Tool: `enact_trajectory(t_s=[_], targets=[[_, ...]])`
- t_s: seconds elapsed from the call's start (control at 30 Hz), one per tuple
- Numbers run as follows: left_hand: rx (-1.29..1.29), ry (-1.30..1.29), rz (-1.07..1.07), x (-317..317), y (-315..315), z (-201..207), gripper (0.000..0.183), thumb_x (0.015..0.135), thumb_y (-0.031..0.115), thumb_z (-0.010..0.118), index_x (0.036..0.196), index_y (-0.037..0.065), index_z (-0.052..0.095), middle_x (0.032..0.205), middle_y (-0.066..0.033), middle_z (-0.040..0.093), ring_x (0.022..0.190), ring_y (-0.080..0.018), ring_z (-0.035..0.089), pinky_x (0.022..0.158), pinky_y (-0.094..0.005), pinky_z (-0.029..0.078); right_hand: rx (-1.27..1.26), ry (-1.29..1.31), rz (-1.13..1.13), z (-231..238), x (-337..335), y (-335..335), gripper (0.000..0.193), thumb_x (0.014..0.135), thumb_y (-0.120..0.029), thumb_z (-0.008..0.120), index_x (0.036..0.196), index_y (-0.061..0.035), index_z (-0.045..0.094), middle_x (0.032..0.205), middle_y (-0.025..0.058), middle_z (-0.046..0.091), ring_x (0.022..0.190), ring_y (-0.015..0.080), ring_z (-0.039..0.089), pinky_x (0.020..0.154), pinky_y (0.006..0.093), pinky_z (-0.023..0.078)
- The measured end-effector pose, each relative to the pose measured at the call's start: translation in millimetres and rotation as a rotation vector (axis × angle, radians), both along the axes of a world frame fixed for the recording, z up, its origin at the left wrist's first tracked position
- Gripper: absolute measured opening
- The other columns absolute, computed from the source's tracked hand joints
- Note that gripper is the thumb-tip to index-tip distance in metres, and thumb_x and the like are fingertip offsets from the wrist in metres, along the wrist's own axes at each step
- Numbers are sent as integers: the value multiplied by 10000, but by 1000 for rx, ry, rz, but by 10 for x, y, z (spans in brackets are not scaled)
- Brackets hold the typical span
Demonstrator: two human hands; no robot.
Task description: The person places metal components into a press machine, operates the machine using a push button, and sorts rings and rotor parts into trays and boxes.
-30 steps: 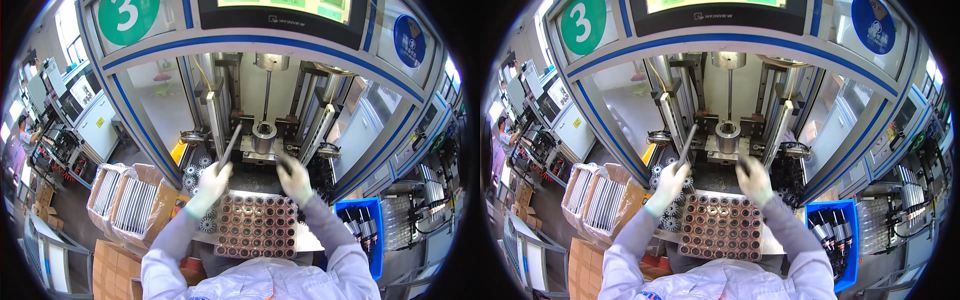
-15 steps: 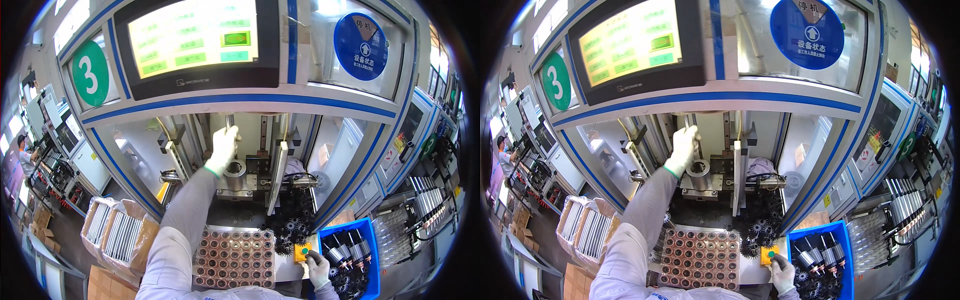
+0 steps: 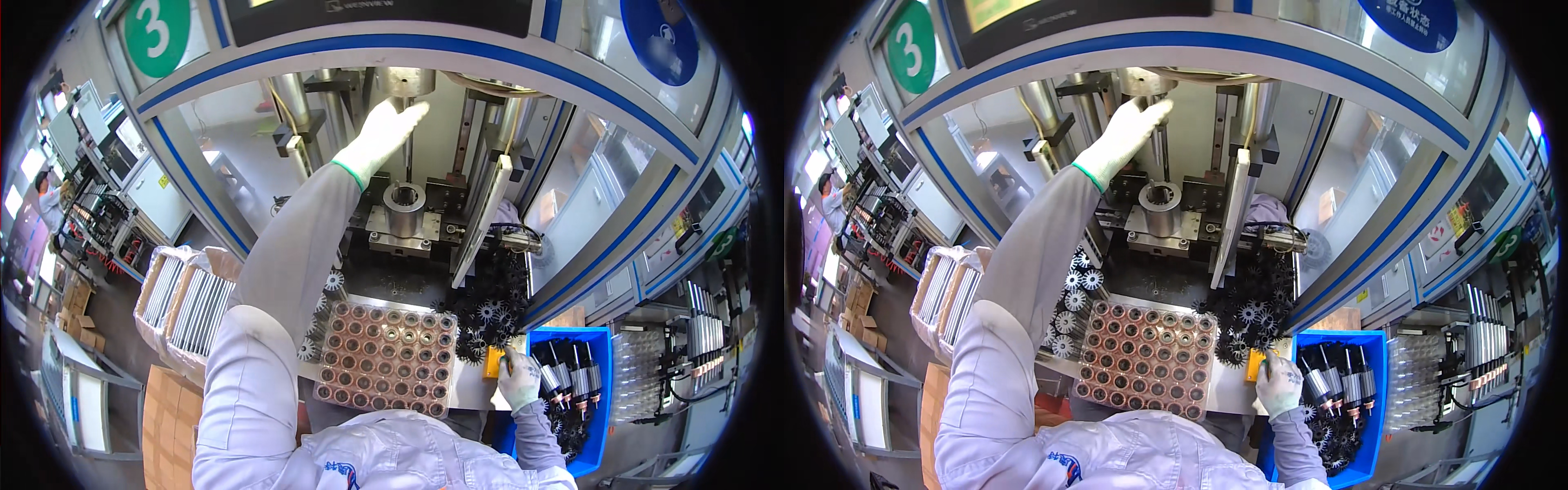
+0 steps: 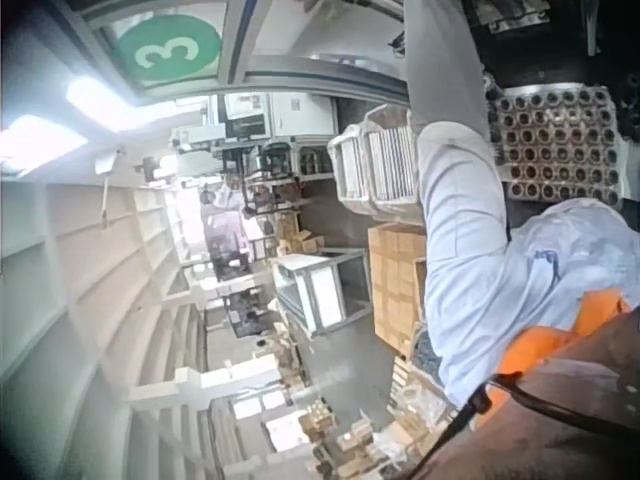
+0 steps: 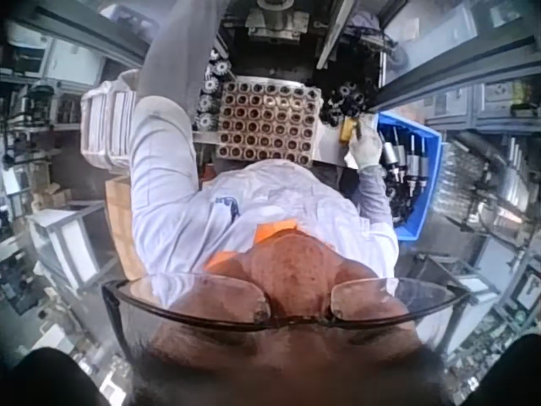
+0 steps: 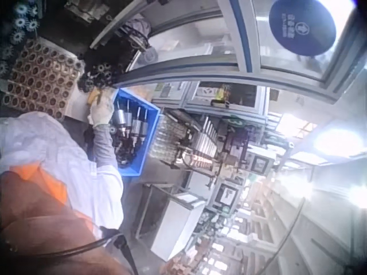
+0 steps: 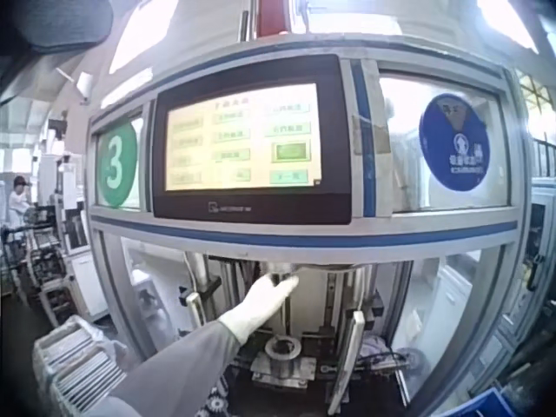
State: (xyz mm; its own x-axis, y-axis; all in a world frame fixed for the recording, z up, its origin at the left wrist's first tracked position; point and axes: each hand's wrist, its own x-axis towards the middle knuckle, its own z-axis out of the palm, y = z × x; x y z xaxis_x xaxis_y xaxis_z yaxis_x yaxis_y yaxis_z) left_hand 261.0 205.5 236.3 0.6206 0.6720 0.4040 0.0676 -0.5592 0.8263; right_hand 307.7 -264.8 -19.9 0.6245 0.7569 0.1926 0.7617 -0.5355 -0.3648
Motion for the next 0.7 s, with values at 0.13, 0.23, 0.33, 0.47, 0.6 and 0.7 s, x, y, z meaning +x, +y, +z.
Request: enact_trajectory(t_s=[0.13,0.23,0.33,0.47,0.6,0.7], targets=[[-27,-79,66,-321,-164,-108,653,918,453,624,1273,-87,529,1250,-233,619,1139,-271,609,990,-367,460,-171,-50,-9,172,-99,23,296,873,-218,613,1115,-52,654,900,146,700,859,336,664,793,467,502],[17,-145,125,-653,-394,-415,489,945,328,621,1253,-46,554,1163,-167,649,1068,-224,618,947,-334,479,-305,-65,-16,173,-123,29,258,872,-261,590,1025,-62,649,866,156,703,827,346,679,757,493,506],[44,-113,52,-1155,-831,-802,296,947,161,605,1181,-20,598,1082,-121,672,984,-175,628,882,-305,503,-345,-72,0,168,-111,71,257,880,-230,594,1062,-55,644,823,178,690,770,365,674,723,486,521],[144,51,-133,-2040,-1483,-1258,211,906,80,619,1101,-1,629,1059,-118,682,887,-165,659,770,-280,527,-222,-47,-27,172,-143,89,256,889,-236,592,1055,-65,685,875,180,710,811,359,687,747,474,531],[61,144,-172,-2645,-1935,-1725,224,894,92,650,1092,-13,640,986,-132,692,876,-213,684,765,-317,552,86,51,-112,78,-274,-42,270,904,-217,600,1094,-45,687,906,168,713,831,312,694,754,411,540],[-308,120,-4,-3085,-2196,-2018,198,922,100,618,1086,-3,658,956,-96,701,870,-167,673,774,-308,539,246,146,-60,-67,-405,4,278,919,-142,605,1145,4,675,1015,189,713,914,284,699,834,371,538]])
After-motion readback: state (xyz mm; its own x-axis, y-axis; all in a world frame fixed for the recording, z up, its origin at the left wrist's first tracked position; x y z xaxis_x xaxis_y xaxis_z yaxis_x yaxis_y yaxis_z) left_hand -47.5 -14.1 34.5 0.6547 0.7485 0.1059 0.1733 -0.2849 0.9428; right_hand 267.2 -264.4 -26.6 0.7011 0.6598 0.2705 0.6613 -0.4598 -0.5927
